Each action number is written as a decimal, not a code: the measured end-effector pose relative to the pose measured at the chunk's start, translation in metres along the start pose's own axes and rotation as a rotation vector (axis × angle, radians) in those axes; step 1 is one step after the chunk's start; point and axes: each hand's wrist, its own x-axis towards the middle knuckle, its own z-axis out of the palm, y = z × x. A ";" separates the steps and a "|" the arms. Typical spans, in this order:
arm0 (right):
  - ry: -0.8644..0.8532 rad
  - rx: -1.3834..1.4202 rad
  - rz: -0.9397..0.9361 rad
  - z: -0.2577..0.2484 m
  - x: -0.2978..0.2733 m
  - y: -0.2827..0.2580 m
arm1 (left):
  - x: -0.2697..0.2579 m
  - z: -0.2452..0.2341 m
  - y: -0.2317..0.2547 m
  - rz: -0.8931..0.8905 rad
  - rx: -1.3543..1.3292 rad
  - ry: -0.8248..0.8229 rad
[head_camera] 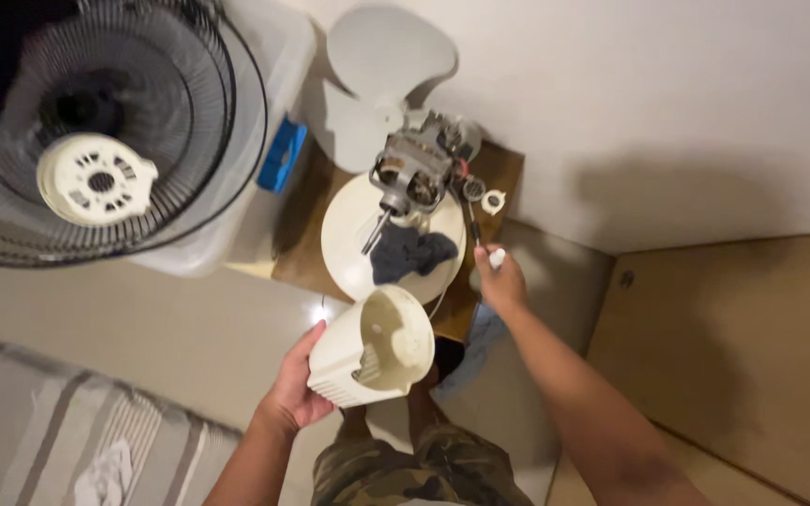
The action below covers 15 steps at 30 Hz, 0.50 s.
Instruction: The person wipes the fan base and motor housing with a cloth, then attaches the rear motor cover and secures it with a screwdriver. They place a small plastic ring onto the motor shaft and continue tightening the cover screws.
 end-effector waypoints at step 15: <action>-0.058 0.125 -0.003 0.038 -0.012 0.059 | 0.021 -0.014 -0.004 0.186 -0.120 -0.012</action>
